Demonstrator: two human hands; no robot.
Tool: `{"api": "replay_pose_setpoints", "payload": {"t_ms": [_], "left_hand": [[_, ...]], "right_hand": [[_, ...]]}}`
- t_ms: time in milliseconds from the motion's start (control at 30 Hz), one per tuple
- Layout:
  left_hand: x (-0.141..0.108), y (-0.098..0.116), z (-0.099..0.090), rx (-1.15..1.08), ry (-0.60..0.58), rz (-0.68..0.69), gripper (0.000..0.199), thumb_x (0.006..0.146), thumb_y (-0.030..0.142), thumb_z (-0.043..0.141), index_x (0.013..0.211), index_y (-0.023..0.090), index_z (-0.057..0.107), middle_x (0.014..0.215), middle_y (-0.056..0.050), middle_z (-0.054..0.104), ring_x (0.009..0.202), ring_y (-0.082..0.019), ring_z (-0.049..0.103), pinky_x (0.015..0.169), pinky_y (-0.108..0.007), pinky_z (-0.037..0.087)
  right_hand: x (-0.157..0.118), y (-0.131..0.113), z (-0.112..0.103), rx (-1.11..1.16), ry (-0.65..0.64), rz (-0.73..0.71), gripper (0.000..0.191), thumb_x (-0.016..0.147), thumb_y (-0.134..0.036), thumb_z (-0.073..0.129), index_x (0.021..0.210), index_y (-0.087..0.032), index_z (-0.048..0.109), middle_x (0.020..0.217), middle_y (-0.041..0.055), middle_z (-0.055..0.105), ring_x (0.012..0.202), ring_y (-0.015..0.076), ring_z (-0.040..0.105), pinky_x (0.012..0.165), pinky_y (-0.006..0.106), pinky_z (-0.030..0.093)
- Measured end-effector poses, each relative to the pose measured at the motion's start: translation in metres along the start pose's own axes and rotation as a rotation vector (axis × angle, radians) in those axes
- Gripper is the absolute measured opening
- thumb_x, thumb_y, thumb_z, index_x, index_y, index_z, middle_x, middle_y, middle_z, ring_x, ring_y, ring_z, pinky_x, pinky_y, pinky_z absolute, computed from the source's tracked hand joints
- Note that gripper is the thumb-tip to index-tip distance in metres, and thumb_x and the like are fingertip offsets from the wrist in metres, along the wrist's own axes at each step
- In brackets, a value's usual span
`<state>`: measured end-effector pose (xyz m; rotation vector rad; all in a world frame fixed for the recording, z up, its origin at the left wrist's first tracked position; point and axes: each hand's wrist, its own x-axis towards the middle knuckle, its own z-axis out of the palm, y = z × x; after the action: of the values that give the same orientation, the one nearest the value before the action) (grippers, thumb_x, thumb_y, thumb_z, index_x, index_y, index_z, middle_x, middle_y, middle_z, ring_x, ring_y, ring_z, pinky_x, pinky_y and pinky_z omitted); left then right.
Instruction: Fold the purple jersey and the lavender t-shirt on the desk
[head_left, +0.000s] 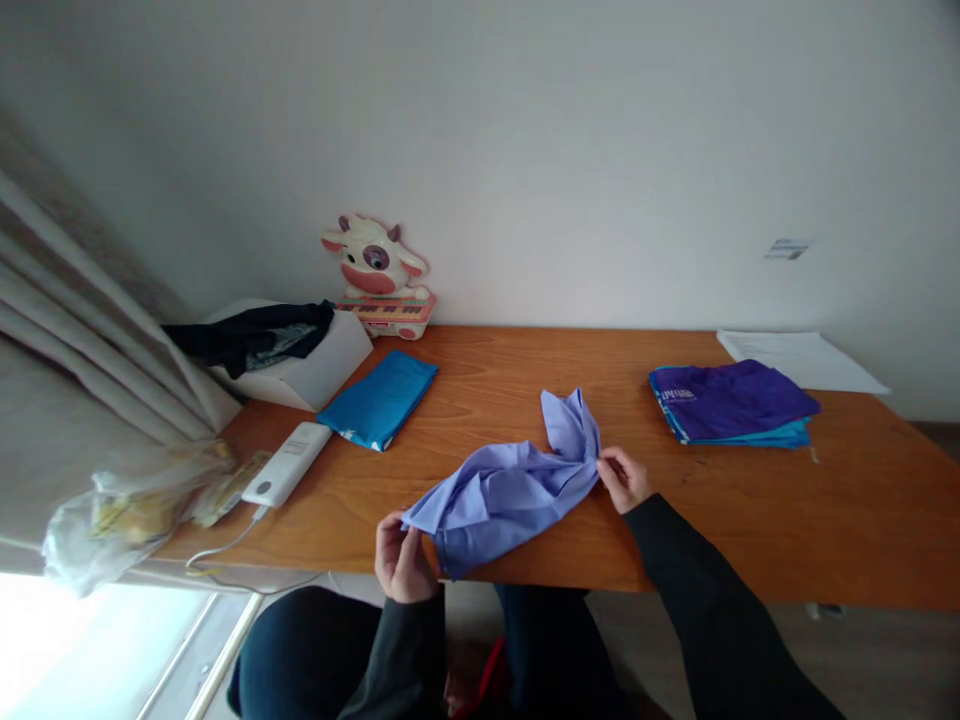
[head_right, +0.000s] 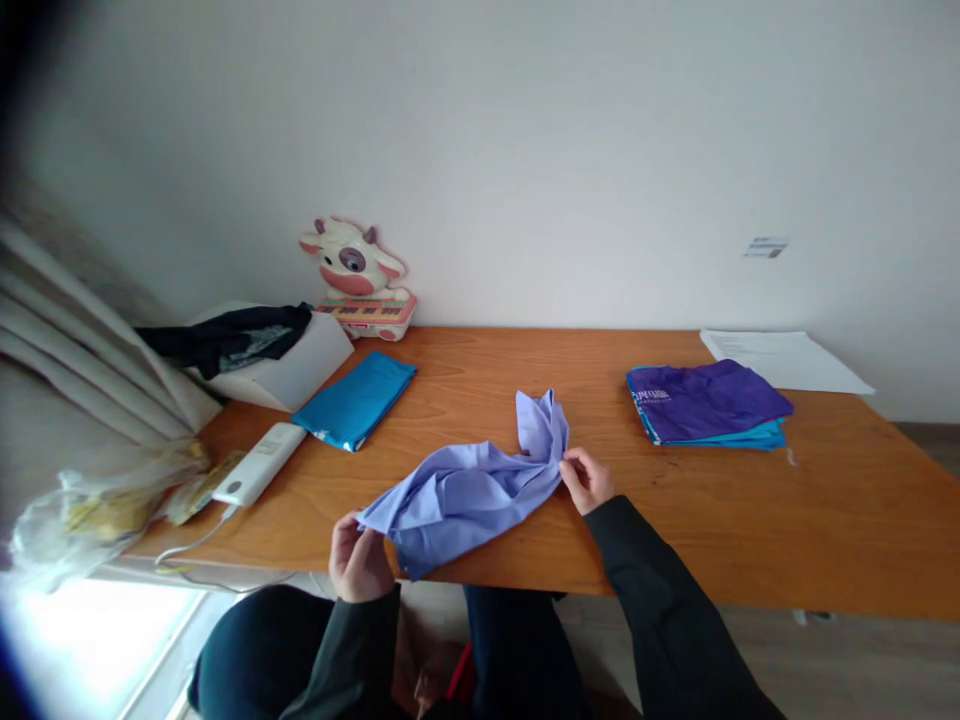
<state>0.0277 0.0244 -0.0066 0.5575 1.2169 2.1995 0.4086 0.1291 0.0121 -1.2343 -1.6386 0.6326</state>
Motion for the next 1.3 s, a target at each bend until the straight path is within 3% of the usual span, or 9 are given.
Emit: {"api": "replay_pose_setpoints", "payload": {"t_ms": [167,267,367,533,833,967,1033,1167,1300], "left_hand": [[-0.012,0.023,-0.025,0.392,-0.167,0.217,0.029,0.080,0.034,0.088,0.101,0.021,0.073,0.114,-0.009,0.075,0.124,-0.033,0.070,0.116,-0.054,0.050],[-0.017,0.036,-0.012,0.647,-0.395,0.360,0.029,0.094,0.040,0.074,0.118,0.023,0.075,0.123,-0.012,0.077,0.129,-0.036,0.069,0.128,-0.065,0.036],[-0.012,0.038,0.009,0.903,-0.517,0.396,0.044,0.096,0.047,0.073,0.134,0.025,0.072,0.140,-0.014,0.074,0.133,-0.037,0.067,0.121,-0.060,0.046],[0.002,0.022,0.026,1.315,-0.596,0.351,0.041,0.096,0.050,0.075,0.131,0.029,0.079,0.126,-0.012,0.081,0.117,-0.040,0.073,0.102,-0.057,0.057],[0.005,0.028,0.009,0.924,-0.615,0.305,0.022,0.098,0.042,0.071,0.102,0.026,0.086,0.117,-0.009,0.086,0.114,-0.033,0.081,0.108,-0.053,0.062],[-0.003,0.064,-0.002,0.811,-0.930,0.414,0.022,0.096,0.031,0.073,0.111,0.036,0.088,0.117,-0.004,0.086,0.125,-0.035,0.078,0.128,-0.071,0.042],[-0.005,0.086,-0.001,0.696,-1.076,0.365,0.024,0.097,0.029,0.073,0.113,0.038,0.089,0.102,-0.004,0.087,0.105,-0.034,0.084,0.116,-0.067,0.057],[0.010,0.115,0.036,0.573,-0.868,0.116,0.022,0.098,0.041,0.076,0.098,0.024,0.090,0.086,-0.007,0.085,0.072,-0.027,0.081,0.064,-0.037,0.068],[0.066,0.107,0.111,0.660,-0.577,0.235,0.044,0.099,0.057,0.070,0.108,0.016,0.084,0.094,-0.009,0.083,0.079,-0.023,0.076,0.074,-0.034,0.063]], "right_hand": [[0.005,-0.008,-0.001,-0.142,0.025,-0.241,0.043,0.103,-0.038,0.061,0.063,-0.025,0.052,0.064,0.0008,0.054,0.062,0.0179,0.054,0.063,0.034,0.047],[0.011,-0.012,0.003,-0.130,0.011,-0.325,0.014,0.097,-0.033,0.063,0.094,-0.025,0.074,0.105,0.0092,0.075,0.101,0.0289,0.071,0.092,0.046,0.059],[0.014,-0.009,0.010,-0.165,-0.082,-0.319,0.044,0.091,-0.023,0.062,0.132,-0.030,0.075,0.143,0.0087,0.071,0.134,0.0347,0.065,0.119,0.058,0.050],[0.015,0.012,0.021,-0.315,-0.111,-0.200,0.068,0.081,-0.012,0.063,0.146,-0.029,0.070,0.141,0.0086,0.073,0.130,0.0358,0.068,0.116,0.060,0.053],[-0.029,-0.015,-0.010,-0.424,-0.130,-0.189,0.011,0.083,-0.024,0.073,0.092,-0.030,0.074,0.097,0.0077,0.079,0.099,0.0372,0.074,0.090,0.057,0.062],[-0.081,-0.061,-0.067,-0.242,-0.303,-0.187,0.005,0.094,-0.031,0.070,0.097,-0.032,0.075,0.136,0.0088,0.077,0.133,0.0394,0.069,0.112,0.059,0.058],[-0.091,-0.087,-0.098,-0.118,-0.205,-0.072,0.016,0.100,-0.043,0.066,0.107,-0.033,0.077,0.126,0.0122,0.080,0.118,0.0393,0.076,0.101,0.056,0.064],[-0.037,-0.127,-0.133,-0.058,0.058,0.021,0.035,0.089,-0.061,0.080,0.108,-0.032,0.077,0.090,0.0112,0.076,0.074,0.0321,0.074,0.061,0.044,0.064],[0.089,-0.136,-0.114,-0.097,-0.028,-0.076,0.047,0.092,-0.067,0.074,0.111,-0.024,0.075,0.103,0.0108,0.077,0.096,0.0336,0.075,0.092,0.052,0.065]]}}
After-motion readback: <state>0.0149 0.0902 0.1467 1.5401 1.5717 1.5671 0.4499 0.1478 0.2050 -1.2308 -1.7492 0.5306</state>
